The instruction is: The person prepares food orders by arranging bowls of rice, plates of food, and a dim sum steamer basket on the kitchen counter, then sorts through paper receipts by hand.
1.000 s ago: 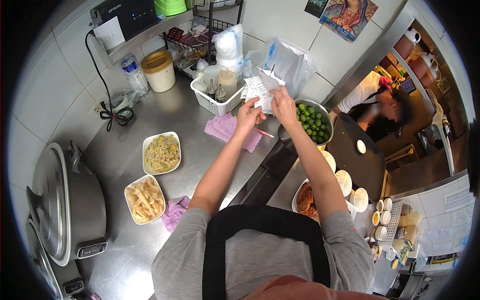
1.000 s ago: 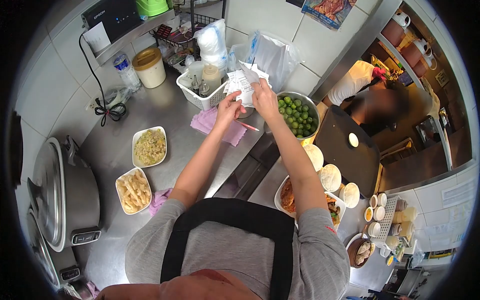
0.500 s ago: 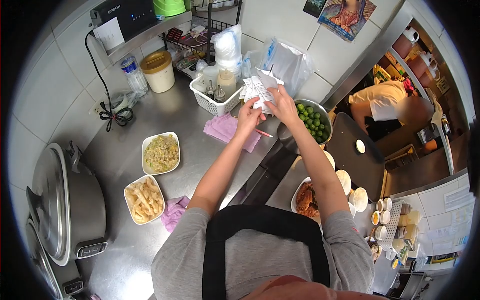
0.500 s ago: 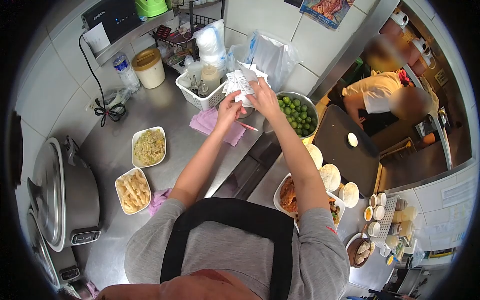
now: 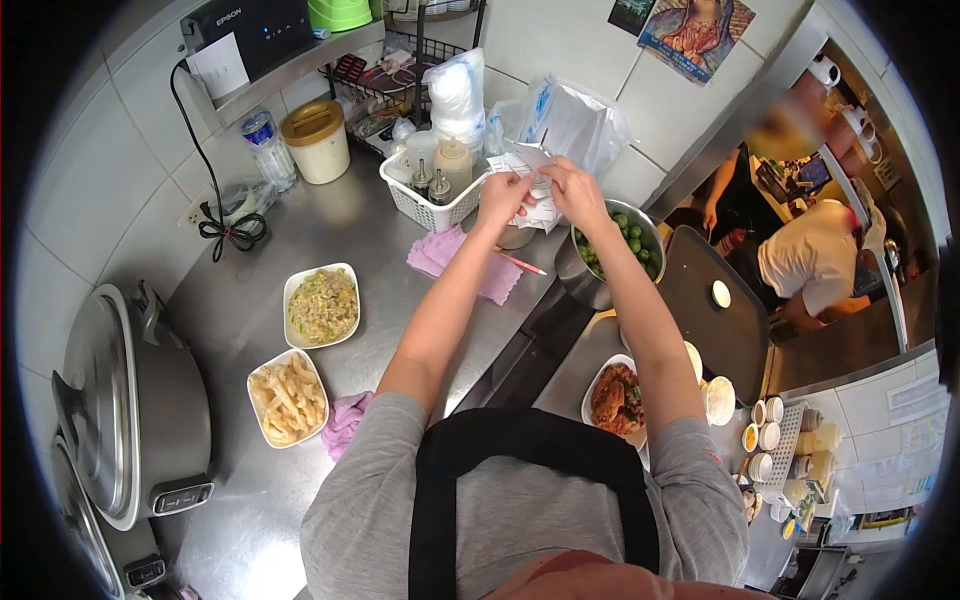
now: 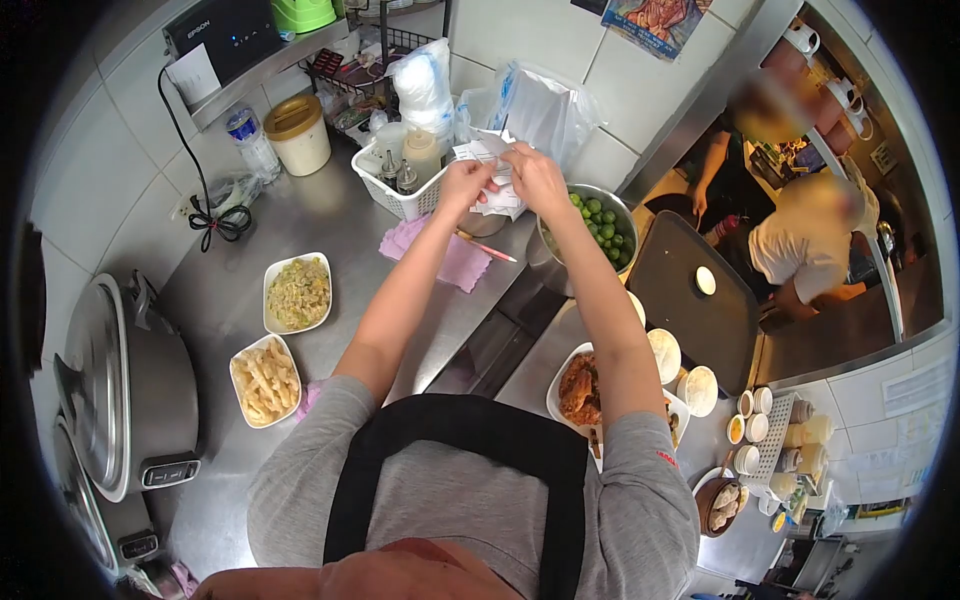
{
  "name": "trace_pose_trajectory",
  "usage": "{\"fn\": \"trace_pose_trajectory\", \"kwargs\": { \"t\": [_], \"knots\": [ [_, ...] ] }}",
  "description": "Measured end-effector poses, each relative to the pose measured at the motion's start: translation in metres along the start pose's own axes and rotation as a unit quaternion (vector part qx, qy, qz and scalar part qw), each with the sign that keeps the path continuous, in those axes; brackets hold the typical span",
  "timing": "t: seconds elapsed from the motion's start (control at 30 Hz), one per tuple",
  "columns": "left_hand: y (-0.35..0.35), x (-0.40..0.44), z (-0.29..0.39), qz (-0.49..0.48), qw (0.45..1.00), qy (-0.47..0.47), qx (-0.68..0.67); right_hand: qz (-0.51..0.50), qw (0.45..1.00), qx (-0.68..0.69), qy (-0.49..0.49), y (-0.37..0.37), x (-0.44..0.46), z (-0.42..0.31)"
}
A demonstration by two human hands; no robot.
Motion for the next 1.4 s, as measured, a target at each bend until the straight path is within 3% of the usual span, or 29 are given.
{"fn": "trace_pose_trajectory", "kwargs": {
  "t": [0.13,0.37,0.6,0.7,0.77,0.87,0.93,0.97,1.1,1.17,1.33,1.4],
  "knots": [
    [-0.001,0.012,-0.019,0.009,0.997,-0.037,0.072,0.025,0.995,-0.065,0.065,0.001,0.011,0.004],
    [-0.002,0.017,-0.03,0.016,0.998,-0.057,0.0,0.041,0.989,-0.098,0.102,0.001,0.014,0.003],
    [0.001,0.017,-0.015,-0.023,0.999,0.024,-0.033,0.045,0.973,-0.141,0.18,0.011,0.029,-0.002],
    [0.0,0.02,-0.007,-0.024,0.999,0.03,-0.027,0.068,0.971,-0.139,0.18,0.012,0.033,-0.006],
    [-0.003,0.021,-0.001,-0.019,0.999,0.032,-0.017,0.03,0.97,-0.174,0.166,0.012,0.035,-0.008],
    [-0.011,0.041,-0.013,-0.006,1.0,-0.015,-0.002,0.049,0.965,-0.189,0.175,0.018,0.043,-0.01],
    [-0.019,0.075,-0.052,0.049,0.995,-0.075,-0.033,0.082,0.962,-0.203,0.162,0.029,0.051,-0.012],
    [-0.017,0.064,-0.038,0.038,0.996,-0.015,-0.076,0.115,0.959,-0.214,0.147,0.035,0.055,-0.012],
    [-0.017,0.044,0.003,0.034,0.993,-0.045,-0.1,0.196,0.957,-0.184,0.113,0.044,0.065,-0.017],
    [-0.017,0.032,0.029,-0.003,0.988,-0.054,-0.147,0.203,0.97,-0.132,-0.005,0.044,0.064,-0.016],
    [-0.006,0.03,0.04,-0.034,0.977,-0.108,-0.183,0.242,0.964,-0.103,0.032,0.037,0.062,-0.001],
    [-0.003,0.029,0.031,-0.044,0.954,-0.098,-0.28,0.238,0.967,-0.091,0.025,0.033,0.059,-0.002]
  ]
}}
Point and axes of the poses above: each hand's wrist, its own x-axis towards the middle knuckle, its own y-axis out of the back of the hand, z = x × y, the point moved 1 cm from there along x, towards the middle knuckle, and after that the axes turned 6 degrees about z, right-handed, at the moved point
